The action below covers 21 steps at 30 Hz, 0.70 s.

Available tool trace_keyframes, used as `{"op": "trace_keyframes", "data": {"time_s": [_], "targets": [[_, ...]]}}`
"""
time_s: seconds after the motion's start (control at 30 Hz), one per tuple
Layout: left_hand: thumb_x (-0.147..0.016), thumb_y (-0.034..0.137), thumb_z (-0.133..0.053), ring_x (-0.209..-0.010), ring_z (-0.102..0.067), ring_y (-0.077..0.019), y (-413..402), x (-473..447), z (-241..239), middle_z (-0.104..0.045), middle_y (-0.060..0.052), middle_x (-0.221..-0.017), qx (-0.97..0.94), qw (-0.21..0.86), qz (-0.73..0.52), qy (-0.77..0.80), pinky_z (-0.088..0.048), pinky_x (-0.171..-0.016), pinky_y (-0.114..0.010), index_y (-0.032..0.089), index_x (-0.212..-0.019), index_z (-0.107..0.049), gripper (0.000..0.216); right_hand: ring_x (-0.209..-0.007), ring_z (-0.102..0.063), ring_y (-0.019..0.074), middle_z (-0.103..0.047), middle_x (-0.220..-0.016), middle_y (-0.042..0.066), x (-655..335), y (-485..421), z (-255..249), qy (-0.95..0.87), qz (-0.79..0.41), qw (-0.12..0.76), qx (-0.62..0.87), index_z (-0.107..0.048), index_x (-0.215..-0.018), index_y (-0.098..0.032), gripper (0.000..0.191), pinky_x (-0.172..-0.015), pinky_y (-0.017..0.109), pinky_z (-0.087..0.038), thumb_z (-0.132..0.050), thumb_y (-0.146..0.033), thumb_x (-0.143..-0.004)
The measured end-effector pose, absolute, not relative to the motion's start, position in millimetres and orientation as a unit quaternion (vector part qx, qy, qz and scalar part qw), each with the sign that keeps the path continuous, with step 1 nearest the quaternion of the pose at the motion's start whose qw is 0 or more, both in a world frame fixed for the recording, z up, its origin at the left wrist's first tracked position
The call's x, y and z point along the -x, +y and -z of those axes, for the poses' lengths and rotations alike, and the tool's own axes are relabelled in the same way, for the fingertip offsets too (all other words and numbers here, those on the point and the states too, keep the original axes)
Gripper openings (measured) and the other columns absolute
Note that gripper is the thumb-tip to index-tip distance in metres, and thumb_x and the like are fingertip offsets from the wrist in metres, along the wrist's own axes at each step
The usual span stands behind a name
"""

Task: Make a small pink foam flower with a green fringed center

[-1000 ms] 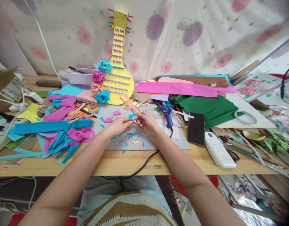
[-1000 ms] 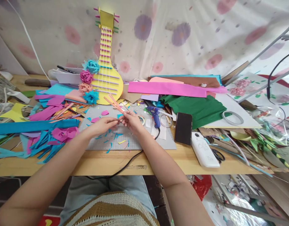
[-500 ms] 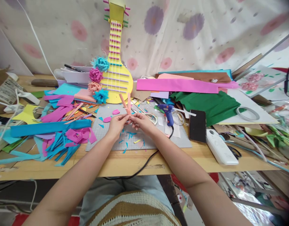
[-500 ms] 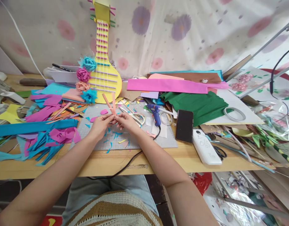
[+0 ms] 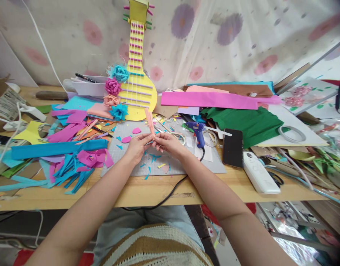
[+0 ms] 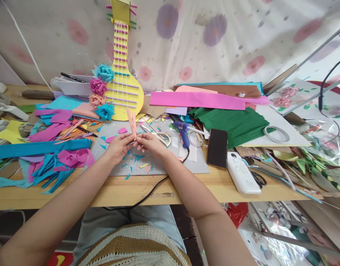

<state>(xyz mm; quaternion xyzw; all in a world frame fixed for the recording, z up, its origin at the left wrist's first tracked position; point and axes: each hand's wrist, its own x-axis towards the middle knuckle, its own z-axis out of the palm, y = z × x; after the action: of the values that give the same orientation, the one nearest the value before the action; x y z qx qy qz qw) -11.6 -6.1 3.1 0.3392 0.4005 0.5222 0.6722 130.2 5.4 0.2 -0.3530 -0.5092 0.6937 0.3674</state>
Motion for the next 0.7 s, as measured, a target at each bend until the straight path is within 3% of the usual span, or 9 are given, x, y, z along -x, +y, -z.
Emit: {"op": "trace_keyframes", "data": {"time_s": [0.17, 0.47, 0.7], "targets": [[-0.058, 0.028, -0.075, -0.049, -0.056, -0.0115, -7.2, 11.3, -5.7, -0.058, 0.001, -0.050, -0.362, 0.713, -0.498, 0.336, -0.048, -0.057, -0.027, 0.011, -0.067, -0.064, 0.022, -0.049, -0.051, 0.0034, -0.060, -0.065, -0.003, -132.9, 3.8, -3.9, -0.498, -0.725, 0.359, 0.313, -0.053, -0.075, -0.016, 0.028, -0.041, 0.013, -0.037, -0.068, -0.038, -0.068], [-0.068, 0.032, -0.069, -0.053, -0.056, -0.0123, -6.4, 14.7, -2.7, -0.057, 0.001, -0.056, -0.418, 0.729, -0.460, 0.285, -0.049, -0.064, -0.032, 0.012, -0.091, -0.068, 0.031, -0.050, -0.052, 0.0040, -0.059, -0.063, -0.003, -134.3, 2.0, -6.4, -0.511, -0.722, 0.350, 0.308, -0.052, -0.073, -0.015, 0.028, -0.042, 0.014, -0.039, -0.068, -0.038, -0.068], [-0.050, 0.030, -0.079, -0.061, -0.059, -0.0113, -2.6, 10.4, 2.4, -0.066, -0.002, -0.065, -0.355, 0.646, -0.542, 0.404, -0.047, -0.068, -0.027, 0.012, -0.069, -0.068, 0.028, -0.054, -0.054, 0.0061, -0.064, -0.077, 0.001, -132.4, 4.0, -2.8, -0.553, -0.645, 0.370, 0.376, -0.056, -0.084, -0.016, 0.025, -0.042, 0.016, -0.041, -0.065, -0.035, -0.070]]}}
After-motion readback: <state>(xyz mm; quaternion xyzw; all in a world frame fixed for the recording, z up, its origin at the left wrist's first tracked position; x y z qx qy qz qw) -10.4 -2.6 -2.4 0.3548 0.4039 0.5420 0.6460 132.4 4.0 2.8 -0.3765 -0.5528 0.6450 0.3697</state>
